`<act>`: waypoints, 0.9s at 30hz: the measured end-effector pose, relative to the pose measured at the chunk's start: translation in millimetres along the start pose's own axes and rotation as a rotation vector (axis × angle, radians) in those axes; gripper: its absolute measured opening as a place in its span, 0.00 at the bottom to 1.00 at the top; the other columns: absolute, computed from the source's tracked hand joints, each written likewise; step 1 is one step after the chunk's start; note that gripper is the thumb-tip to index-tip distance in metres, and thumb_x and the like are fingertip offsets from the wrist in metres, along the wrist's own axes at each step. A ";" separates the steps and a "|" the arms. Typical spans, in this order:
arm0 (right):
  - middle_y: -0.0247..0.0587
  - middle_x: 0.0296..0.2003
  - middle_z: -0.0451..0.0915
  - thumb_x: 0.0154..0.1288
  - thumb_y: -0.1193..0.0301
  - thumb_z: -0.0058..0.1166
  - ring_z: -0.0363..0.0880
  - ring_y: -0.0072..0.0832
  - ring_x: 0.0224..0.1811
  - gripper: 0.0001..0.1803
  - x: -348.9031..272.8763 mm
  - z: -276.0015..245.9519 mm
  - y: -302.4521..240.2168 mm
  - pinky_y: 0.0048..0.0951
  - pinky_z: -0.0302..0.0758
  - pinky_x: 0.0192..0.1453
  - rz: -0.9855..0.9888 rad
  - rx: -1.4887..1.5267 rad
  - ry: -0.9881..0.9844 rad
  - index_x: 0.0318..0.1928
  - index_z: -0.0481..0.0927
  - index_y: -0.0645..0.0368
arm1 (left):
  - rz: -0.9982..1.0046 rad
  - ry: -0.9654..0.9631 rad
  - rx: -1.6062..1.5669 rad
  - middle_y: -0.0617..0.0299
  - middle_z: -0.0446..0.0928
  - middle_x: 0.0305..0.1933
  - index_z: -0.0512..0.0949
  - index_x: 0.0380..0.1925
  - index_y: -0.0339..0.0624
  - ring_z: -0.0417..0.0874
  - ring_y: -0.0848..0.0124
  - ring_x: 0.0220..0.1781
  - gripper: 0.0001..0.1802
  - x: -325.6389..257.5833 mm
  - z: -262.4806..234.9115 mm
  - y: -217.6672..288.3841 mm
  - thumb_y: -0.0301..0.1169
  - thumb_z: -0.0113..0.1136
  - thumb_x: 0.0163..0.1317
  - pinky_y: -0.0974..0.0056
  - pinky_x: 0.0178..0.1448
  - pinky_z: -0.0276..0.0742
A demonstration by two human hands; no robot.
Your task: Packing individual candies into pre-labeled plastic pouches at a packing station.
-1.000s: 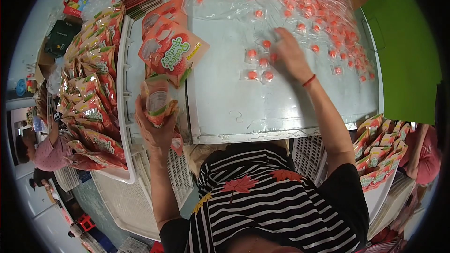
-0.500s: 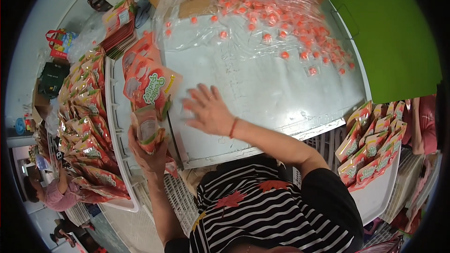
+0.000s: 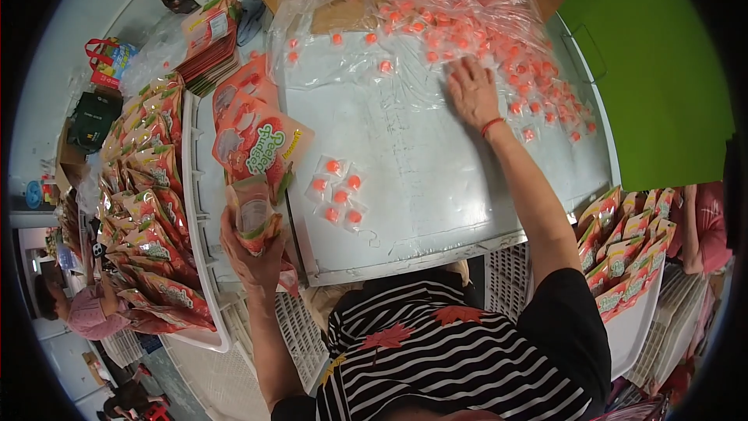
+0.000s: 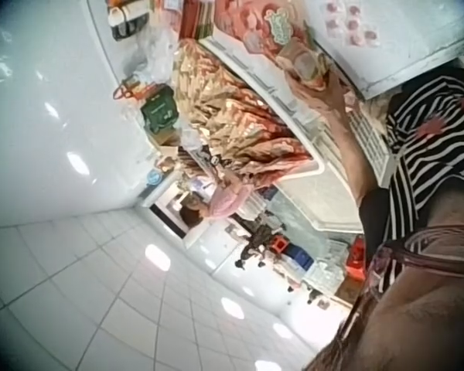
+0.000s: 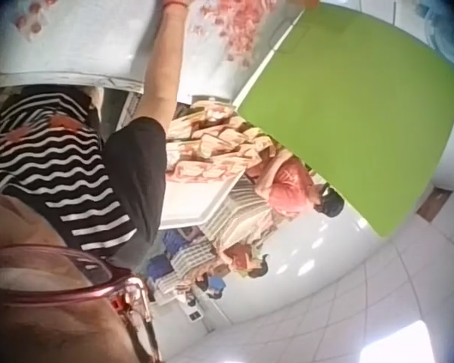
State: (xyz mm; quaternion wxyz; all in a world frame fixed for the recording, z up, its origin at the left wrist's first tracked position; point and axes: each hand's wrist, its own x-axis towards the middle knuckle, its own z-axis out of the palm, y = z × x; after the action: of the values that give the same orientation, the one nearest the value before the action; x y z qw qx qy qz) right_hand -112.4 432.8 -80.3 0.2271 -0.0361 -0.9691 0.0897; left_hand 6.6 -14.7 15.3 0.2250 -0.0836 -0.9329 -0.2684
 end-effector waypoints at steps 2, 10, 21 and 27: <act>0.50 0.59 0.68 0.69 0.60 0.41 0.65 0.44 0.62 0.22 -17.6 -0.6 -22.0 0.46 0.56 0.67 -0.103 0.107 -0.041 0.59 0.69 0.54 | -0.029 -0.004 -0.010 0.48 0.67 0.59 0.58 0.63 0.38 0.68 0.49 0.59 0.52 1.1 -0.5 2.4 0.26 0.76 0.34 0.52 0.63 0.63; 0.46 0.50 0.75 0.73 0.58 0.35 0.75 0.31 0.51 0.23 1.9 -40.3 26.1 0.31 0.71 0.56 0.612 1.708 0.067 0.54 0.71 0.64 | -0.042 -0.029 -0.031 0.49 0.67 0.60 0.60 0.63 0.39 0.67 0.49 0.60 0.51 -6.5 -3.2 -9.0 0.27 0.76 0.36 0.52 0.63 0.63; 0.44 0.47 0.78 0.75 0.54 0.30 0.76 0.30 0.49 0.27 -21.2 -19.8 -17.0 0.29 0.69 0.56 0.401 1.530 -0.103 0.55 0.70 0.65 | -0.048 -0.022 -0.038 0.49 0.66 0.61 0.60 0.63 0.40 0.66 0.50 0.61 0.51 -6.6 -5.7 -10.8 0.27 0.76 0.36 0.52 0.64 0.63; 0.47 0.43 0.80 0.73 0.61 0.38 0.78 0.38 0.46 0.19 9.8 -11.5 -4.2 0.34 0.72 0.54 0.306 0.972 0.103 0.47 0.74 0.65 | -0.052 -0.026 -0.019 0.49 0.66 0.60 0.60 0.63 0.40 0.66 0.50 0.61 0.51 -10.0 -5.5 -7.8 0.28 0.76 0.35 0.52 0.64 0.63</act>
State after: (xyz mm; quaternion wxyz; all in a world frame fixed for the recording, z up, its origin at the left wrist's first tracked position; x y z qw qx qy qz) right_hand -116.2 431.6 -65.2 0.2493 -0.0721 -0.7867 0.5601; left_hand 15.4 -24.6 11.1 0.2050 -0.0648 -0.9351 -0.2818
